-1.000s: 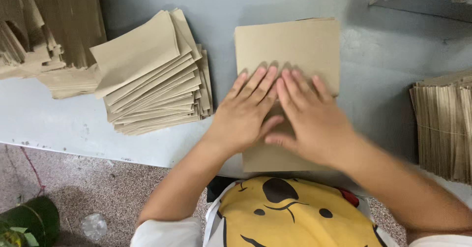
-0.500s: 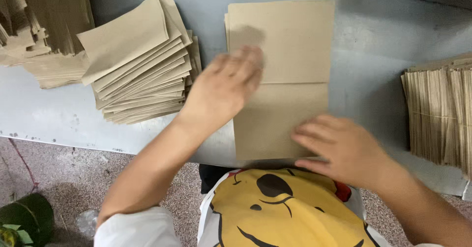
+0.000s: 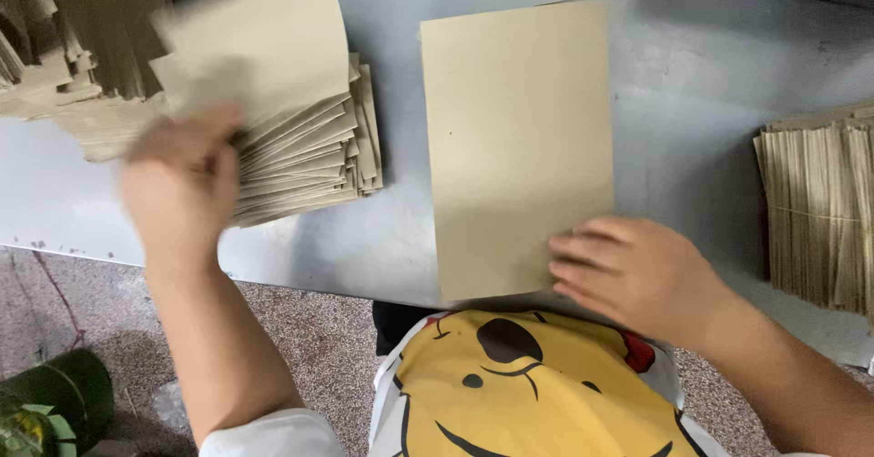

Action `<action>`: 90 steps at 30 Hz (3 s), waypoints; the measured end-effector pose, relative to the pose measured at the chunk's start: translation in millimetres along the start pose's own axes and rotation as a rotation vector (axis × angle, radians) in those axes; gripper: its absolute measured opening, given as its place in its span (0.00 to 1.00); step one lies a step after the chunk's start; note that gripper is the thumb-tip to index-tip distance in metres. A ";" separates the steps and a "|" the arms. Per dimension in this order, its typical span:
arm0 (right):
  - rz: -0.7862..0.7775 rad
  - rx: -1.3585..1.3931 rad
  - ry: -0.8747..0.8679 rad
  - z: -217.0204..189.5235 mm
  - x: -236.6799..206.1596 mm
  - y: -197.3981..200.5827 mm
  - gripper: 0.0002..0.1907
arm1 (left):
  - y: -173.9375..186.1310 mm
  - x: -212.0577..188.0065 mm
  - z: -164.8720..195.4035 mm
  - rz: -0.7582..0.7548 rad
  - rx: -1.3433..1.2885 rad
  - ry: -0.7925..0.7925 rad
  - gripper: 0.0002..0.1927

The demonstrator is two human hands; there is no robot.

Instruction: The person folds brown kraft paper sheets on a workbench, creasing the sides and folding the sheet over by hand, then places each finished folded sheet onto a growing stack beside them and takes the next sheet from a pile to repeat the folding cycle.

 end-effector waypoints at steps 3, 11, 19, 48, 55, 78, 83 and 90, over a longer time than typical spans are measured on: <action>-0.001 -0.054 0.086 -14.4 -0.7 -2.1 0.11 | -10.1 -16.3 11.9 -0.067 0.091 0.042 0.21; 0.324 -0.149 -0.261 69.0 44.3 44.0 0.03 | -4.0 -7.0 157.3 0.168 -0.698 -0.408 0.39; 0.410 -0.187 -0.229 160.4 95.1 14.1 0.01 | -53.7 30.6 204.1 -0.090 -0.423 -0.369 0.21; 0.197 -0.283 -0.215 12.0 -29.9 9.2 0.35 | -51.2 23.1 191.5 -0.161 0.093 -0.616 0.20; -0.015 0.007 -0.060 -5.4 -5.8 -21.3 0.22 | 1.6 40.1 135.2 0.193 -0.013 -0.466 0.18; -0.146 0.111 -0.025 3.2 -0.7 -20.4 0.19 | -11.9 -32.6 220.9 -0.402 -0.673 -0.559 0.26; -0.124 0.205 -0.051 10.2 5.2 -16.9 0.17 | -10.8 -28.0 218.0 -0.413 -0.707 -0.505 0.23; -0.259 -0.053 0.175 -13.1 7.2 -21.4 0.17 | -14.1 -31.9 216.3 -0.437 -0.675 -0.489 0.15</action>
Point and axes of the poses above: each hand's wrist, its own x-axis towards the middle knuckle, its own y-axis out of the back of the hand, z = x × y, the point moved 8 cm from there along x, towards the middle knuckle
